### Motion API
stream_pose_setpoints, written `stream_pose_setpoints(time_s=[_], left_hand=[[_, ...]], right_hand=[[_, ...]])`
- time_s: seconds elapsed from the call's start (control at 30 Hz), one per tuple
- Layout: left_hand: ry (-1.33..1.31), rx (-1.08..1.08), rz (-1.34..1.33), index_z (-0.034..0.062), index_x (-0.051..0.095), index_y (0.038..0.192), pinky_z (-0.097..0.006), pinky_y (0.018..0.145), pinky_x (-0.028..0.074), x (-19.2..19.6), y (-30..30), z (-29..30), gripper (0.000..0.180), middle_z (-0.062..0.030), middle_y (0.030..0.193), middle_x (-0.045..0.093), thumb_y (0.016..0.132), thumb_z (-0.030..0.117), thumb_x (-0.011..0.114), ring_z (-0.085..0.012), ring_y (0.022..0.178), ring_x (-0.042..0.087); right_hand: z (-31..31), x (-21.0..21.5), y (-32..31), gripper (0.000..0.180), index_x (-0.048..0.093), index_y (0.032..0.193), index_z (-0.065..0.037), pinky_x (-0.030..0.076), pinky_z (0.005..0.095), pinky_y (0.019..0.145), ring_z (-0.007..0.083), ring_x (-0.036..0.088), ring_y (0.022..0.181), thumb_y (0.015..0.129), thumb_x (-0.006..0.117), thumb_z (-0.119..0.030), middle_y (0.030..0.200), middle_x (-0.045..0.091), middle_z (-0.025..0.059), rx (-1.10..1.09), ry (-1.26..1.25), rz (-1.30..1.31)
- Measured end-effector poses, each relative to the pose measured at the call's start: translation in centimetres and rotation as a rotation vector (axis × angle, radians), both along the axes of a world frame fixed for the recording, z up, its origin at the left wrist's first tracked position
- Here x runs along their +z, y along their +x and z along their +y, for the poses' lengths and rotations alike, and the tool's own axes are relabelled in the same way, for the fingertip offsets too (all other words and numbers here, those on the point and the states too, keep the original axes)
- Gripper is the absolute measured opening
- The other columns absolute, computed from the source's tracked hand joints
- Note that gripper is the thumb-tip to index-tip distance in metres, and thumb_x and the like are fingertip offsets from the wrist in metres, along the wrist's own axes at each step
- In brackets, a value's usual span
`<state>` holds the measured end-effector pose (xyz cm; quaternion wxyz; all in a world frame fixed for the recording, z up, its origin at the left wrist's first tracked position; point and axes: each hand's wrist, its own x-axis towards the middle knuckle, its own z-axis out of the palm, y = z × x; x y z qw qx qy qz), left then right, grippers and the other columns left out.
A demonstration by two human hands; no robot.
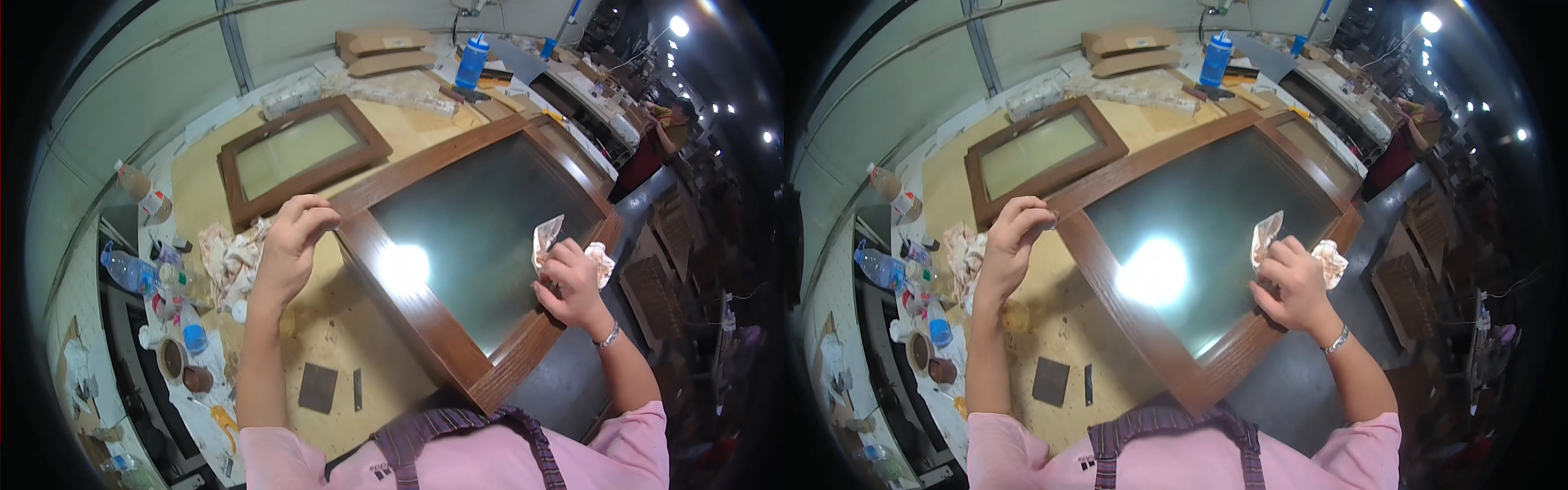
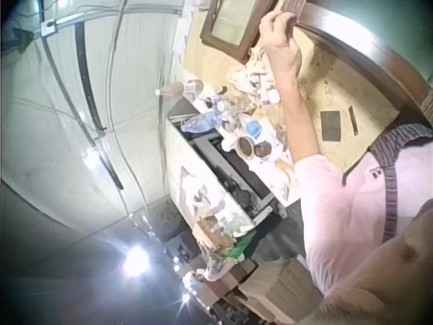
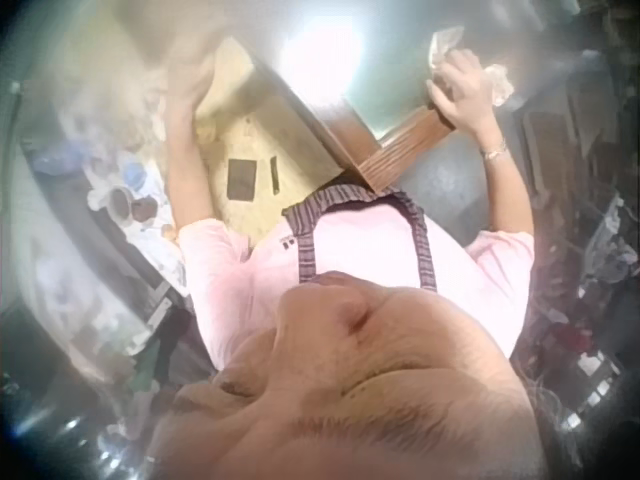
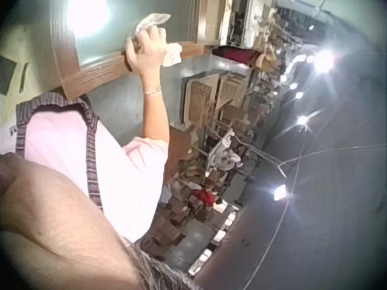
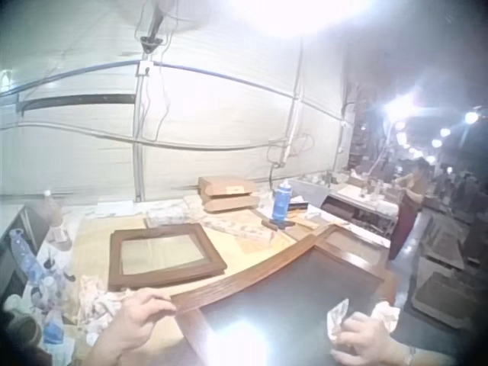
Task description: The person wipes a wooden door frame with a cloth, uses a small block to sand or polish the wood, and uses a yellow-handled scraper to clean the edges.
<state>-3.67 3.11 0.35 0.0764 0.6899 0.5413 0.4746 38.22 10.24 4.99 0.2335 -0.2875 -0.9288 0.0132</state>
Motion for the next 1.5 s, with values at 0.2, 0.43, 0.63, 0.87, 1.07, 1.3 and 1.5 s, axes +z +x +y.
stream_pose_setpoints(time_s=[0.2,0.43,0.63,0.87,1.07,1.3,1.5], left_hand=[[0.02,0.082,-0.065,-0.0021,0.066,0.101,-0.036,0.085,0.053,0.4,-2.0,1.6,0.016,-0.0139,0.104,0.065,0.09,-0.01,0.058,-0.0297,0.096,0.065],[0.014,0.18,-0.09,-0.0022,0.066,0.101,-0.034,0.086,0.053,-0.2,-3.2,1.5,0.022,-0.0135,0.107,0.065,0.083,-0.014,0.06,-0.0287,0.098,0.065],[-0.09,-0.091,-0.175,-0.001,0.067,0.102,-0.032,0.086,0.053,-0.5,4.1,-4.5,0.028,-0.0125,0.107,0.065,0.08,-0.016,0.06,-0.0248,0.097,0.066],[0.041,0.064,-0.038,-0.0021,0.068,0.101,-0.031,0.088,0.053,0.2,0.2,-0.7,0.021,-0.0117,0.11,0.066,0.085,-0.013,0.061,-0.0237,0.099,0.066],[-0.009,0.178,-0.114,-0.0045,0.067,0.1,-0.031,0.085,0.054,-1.2,-2.9,1.1,0.017,-0.0128,0.108,0.066,0.087,-0.012,0.061,-0.025,0.096,0.067],[-0.028,0.144,0.023,-0.0054,0.068,0.101,-0.03,0.089,0.054,-1.2,-4.3,2.7,0.018,-0.0119,0.109,0.066,0.087,-0.013,0.06,-0.0215,0.098,0.067],[-0.011,0.135,-0.045,-0.0053,0.068,0.102,-0.031,0.089,0.052,-1.0,-3.5,2.3,0.019,-0.0124,0.109,0.067,0.086,-0.012,0.06,-0.0218,0.099,0.066]], right_hand=[[-0.2,0.0,0.0,0.02,0.057,0.073,-0.008,0.045,0.0376,0.061,0.0272,0.053,0.076,0.067,0.076,-0.012,0.08,0.054,0.0068,-0.004,-0.006,-0.008],[-0.1,0.1,-0.4,0.02,0.057,0.073,-0.008,0.045,0.0376,0.061,0.0274,0.053,0.075,0.067,0.075,-0.012,0.079,0.054,0.0069,0.012,0.005,0.008],[-0.4,-0.2,0.3,0.019,0.057,0.073,-0.007,0.045,0.0379,0.061,0.028,0.053,0.076,0.067,0.075,-0.01,0.079,0.053,0.0073,-0.014,-0.003,0.016],[-0.2,-0.2,-0.1,0.018,0.057,0.074,-0.007,0.045,0.0381,0.061,0.028,0.053,0.076,0.067,0.074,-0.01,0.08,0.054,0.0075,0.002,0.011,0.02],[-0.2,-0.2,-0.1,0.018,0.056,0.074,-0.007,0.045,0.038,0.061,0.0274,0.052,0.076,0.068,0.074,-0.011,0.08,0.054,0.0066,0.008,0.015,0.024],[-0.3,-0.3,-0.1,0.017,0.057,0.074,-0.007,0.046,0.038,0.062,0.0275,0.053,0.077,0.069,0.073,-0.011,0.08,0.054,0.0066,-0.003,0.017,0.025],[-0.3,-0.4,0.3,0.018,0.057,0.075,-0.007,0.046,0.0383,0.062,0.0273,0.053,0.077,0.068,0.073,-0.011,0.08,0.054,0.0069,-0.008,0.013,0.014]])
